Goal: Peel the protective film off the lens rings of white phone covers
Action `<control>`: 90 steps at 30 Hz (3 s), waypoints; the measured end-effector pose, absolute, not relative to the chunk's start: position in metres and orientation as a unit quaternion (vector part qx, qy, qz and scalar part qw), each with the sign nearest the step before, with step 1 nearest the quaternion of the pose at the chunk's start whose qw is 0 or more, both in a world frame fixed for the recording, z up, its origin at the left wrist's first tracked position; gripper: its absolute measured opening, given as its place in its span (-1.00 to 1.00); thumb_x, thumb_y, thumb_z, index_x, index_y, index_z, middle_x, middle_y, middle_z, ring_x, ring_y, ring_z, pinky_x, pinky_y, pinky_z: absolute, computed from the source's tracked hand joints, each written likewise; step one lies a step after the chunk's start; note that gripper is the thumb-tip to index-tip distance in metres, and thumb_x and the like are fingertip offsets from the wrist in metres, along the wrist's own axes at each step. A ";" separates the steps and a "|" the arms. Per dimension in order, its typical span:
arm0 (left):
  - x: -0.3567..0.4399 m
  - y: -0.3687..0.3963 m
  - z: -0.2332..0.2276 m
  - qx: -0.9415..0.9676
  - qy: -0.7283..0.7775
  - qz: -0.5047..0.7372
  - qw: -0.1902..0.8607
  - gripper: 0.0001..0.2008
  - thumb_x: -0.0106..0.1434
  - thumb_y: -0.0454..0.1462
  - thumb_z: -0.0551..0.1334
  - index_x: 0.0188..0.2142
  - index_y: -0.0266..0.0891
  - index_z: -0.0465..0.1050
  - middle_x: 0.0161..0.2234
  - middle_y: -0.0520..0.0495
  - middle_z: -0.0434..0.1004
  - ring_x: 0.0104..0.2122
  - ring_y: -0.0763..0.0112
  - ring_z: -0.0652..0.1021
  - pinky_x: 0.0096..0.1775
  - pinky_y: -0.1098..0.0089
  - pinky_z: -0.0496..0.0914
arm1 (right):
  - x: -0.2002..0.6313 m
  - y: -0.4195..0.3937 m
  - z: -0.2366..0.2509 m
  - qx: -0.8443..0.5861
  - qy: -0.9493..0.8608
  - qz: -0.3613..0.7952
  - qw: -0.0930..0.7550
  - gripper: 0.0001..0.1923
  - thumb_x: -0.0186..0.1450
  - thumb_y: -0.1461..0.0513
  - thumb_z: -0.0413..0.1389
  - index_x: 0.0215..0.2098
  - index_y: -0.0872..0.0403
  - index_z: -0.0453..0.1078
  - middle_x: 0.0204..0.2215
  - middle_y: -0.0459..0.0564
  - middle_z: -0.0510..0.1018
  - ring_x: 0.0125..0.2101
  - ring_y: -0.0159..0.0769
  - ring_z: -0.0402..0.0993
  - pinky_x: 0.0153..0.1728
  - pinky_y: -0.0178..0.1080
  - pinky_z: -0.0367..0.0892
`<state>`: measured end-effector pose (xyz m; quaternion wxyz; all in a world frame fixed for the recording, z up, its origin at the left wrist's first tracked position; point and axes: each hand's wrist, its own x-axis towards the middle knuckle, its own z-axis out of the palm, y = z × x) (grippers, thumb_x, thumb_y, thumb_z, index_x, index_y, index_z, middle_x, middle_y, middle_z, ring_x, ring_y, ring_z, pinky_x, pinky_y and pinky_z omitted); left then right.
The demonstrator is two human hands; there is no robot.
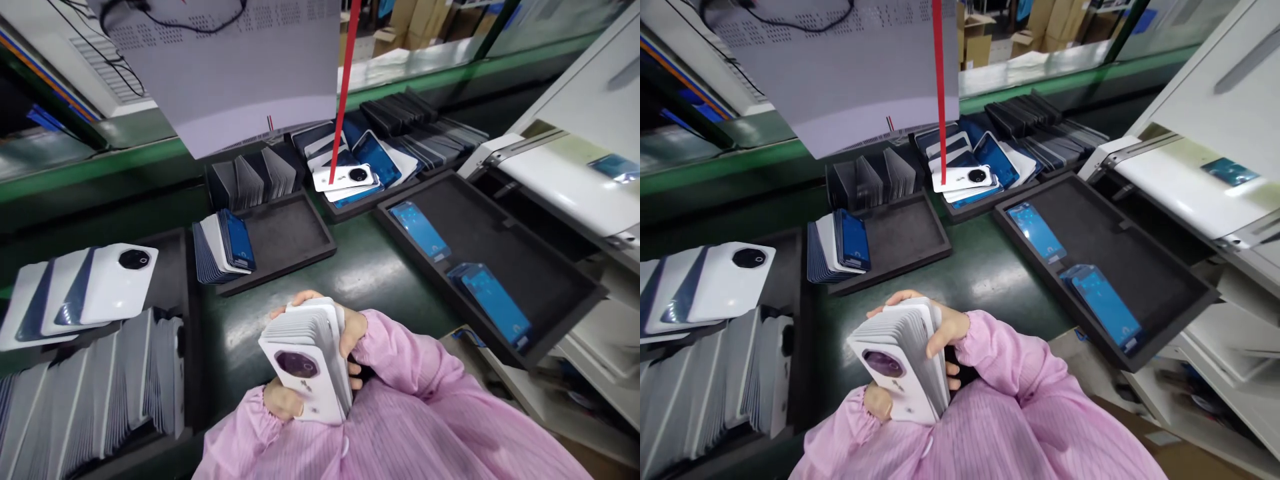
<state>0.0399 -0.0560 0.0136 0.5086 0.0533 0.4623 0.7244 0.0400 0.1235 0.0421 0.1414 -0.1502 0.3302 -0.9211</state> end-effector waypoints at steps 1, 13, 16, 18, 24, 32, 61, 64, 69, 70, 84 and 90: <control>0.042 -0.056 0.013 0.053 0.462 0.724 0.509 -0.31 -0.38 0.00 0.47 -0.21 -0.25 0.54 -0.23 -0.24 0.60 -0.11 -0.19 0.52 -0.18 0.02 0.45 | 0.040 0.126 0.043 -0.150 0.333 -0.920 0.139 -0.12 -0.23 0.24 0.41 0.03 -0.02 0.16 0.12 0.16 0.30 0.05 0.03 0.33 -0.06 0.01 0.31; 0.065 -0.072 0.006 -0.013 0.531 0.774 0.345 -0.37 0.10 -0.10 0.31 0.14 0.06 0.16 -0.02 -0.05 0.49 0.00 0.22 0.46 0.08 0.16 0.27 | 0.054 0.125 0.037 -0.045 0.372 -0.921 0.105 -0.17 -0.03 0.31 0.33 0.16 -0.05 0.13 0.15 0.10 0.29 0.06 -0.10 0.34 0.08 0.04 0.17; 0.064 -0.074 0.006 -0.042 0.476 0.777 0.409 -0.39 0.03 -0.08 0.35 0.08 0.06 0.27 -0.14 -0.03 0.58 -0.12 0.17 0.55 0.00 0.07 0.35 | 0.054 0.127 0.037 -0.021 0.402 -0.909 0.104 -0.18 0.00 0.29 0.32 0.18 -0.03 0.14 0.14 0.11 0.32 0.07 -0.11 0.34 0.11 0.04 0.14; 0.063 -0.076 0.007 -0.055 0.463 0.773 0.430 -0.43 0.01 -0.08 0.37 0.04 0.06 0.33 -0.17 -0.03 0.59 -0.14 0.15 0.55 -0.02 0.05 0.36 | 0.053 0.128 0.039 -0.028 0.425 -0.900 0.095 -0.17 0.01 0.26 0.32 0.20 -0.01 0.12 0.14 0.12 0.32 0.07 -0.11 0.34 0.11 0.03 0.14; 0.054 -0.081 0.012 -0.045 0.461 0.776 0.428 -0.54 -0.01 -0.04 0.37 -0.07 0.07 0.43 -0.22 0.00 0.61 -0.09 0.12 0.53 0.00 0.04 0.35 | 0.044 0.129 0.060 -0.089 0.581 -0.809 0.026 -0.10 0.06 0.17 0.30 0.27 -0.03 -0.03 0.22 0.14 0.17 0.12 -0.10 0.25 0.10 0.01 0.17; 0.036 -0.068 0.010 -0.014 0.464 0.836 0.291 -0.60 0.00 -0.09 0.38 -0.12 0.01 0.46 -0.27 0.00 0.62 -0.27 0.23 0.60 -0.05 0.08 0.41 | 0.024 0.127 0.114 -0.107 0.826 -0.487 -0.262 -0.84 0.19 0.31 0.15 -0.24 0.02 0.38 -0.06 0.05 0.40 -0.02 -0.16 0.33 -0.01 -0.05 0.29; 0.039 -0.064 0.009 -0.080 0.412 0.870 0.259 -0.54 0.02 -0.15 0.38 -0.04 -0.02 0.44 -0.29 -0.08 0.64 -0.22 0.16 0.60 -0.03 0.03 0.38 | -0.004 0.114 0.111 -0.080 0.873 -0.462 -0.132 -0.89 0.15 0.38 0.11 -0.38 0.08 0.43 -0.03 0.07 0.39 0.05 -0.16 0.24 0.07 -0.03 0.16; 0.042 -0.064 0.008 -0.061 0.397 0.876 0.269 -0.59 0.06 -0.16 0.36 -0.06 -0.02 0.46 -0.32 -0.08 0.64 -0.21 0.17 0.60 -0.02 0.05 0.38 | -0.004 0.115 0.110 -0.092 0.873 -0.465 -0.118 -0.93 0.15 0.35 0.15 -0.43 0.07 0.44 -0.04 0.05 0.41 0.05 -0.15 0.24 0.07 -0.02 0.17; 0.044 -0.066 0.002 -0.036 0.370 0.886 0.279 -0.65 0.12 -0.21 0.32 -0.06 0.07 0.45 -0.18 -0.03 0.62 -0.16 0.23 0.58 0.01 0.10 0.36 | -0.005 0.115 0.115 -0.072 0.853 -0.494 -0.156 -0.91 0.11 0.38 0.16 -0.50 0.09 0.41 -0.10 0.05 0.46 0.03 -0.14 0.30 0.05 -0.03 0.20; 0.044 -0.066 0.002 -0.031 0.364 0.886 0.285 -0.64 0.12 -0.21 0.32 -0.06 0.07 0.45 -0.16 -0.03 0.61 -0.15 0.23 0.57 0.02 0.11 0.36 | -0.005 0.118 0.119 -0.053 0.839 -0.511 -0.179 -0.92 0.12 0.37 0.15 -0.49 0.09 0.41 -0.12 0.05 0.47 -0.01 -0.15 0.34 0.02 -0.04 0.23; 0.043 -0.065 0.017 -0.099 0.351 0.888 0.280 -0.49 0.05 -0.17 0.38 0.02 -0.01 0.37 -0.17 -0.06 0.60 -0.11 0.19 0.55 -0.02 0.12 0.38 | 0.025 0.189 0.044 0.154 0.835 -0.508 -0.146 -0.68 0.20 0.16 0.13 -0.10 0.09 0.29 -0.51 -0.07 0.48 -0.55 -0.34 0.42 -0.56 -0.31 0.34; 0.043 -0.069 0.009 -0.056 0.364 0.883 0.291 -0.54 0.08 -0.16 0.35 0.00 -0.03 0.39 -0.17 -0.08 0.60 -0.15 0.20 0.57 -0.05 0.15 0.41 | 0.023 0.168 0.017 0.123 0.918 -0.326 -0.187 -0.76 0.15 0.18 0.19 -0.23 0.12 0.40 -0.12 0.22 0.41 -0.07 0.05 0.32 -0.05 0.14 0.23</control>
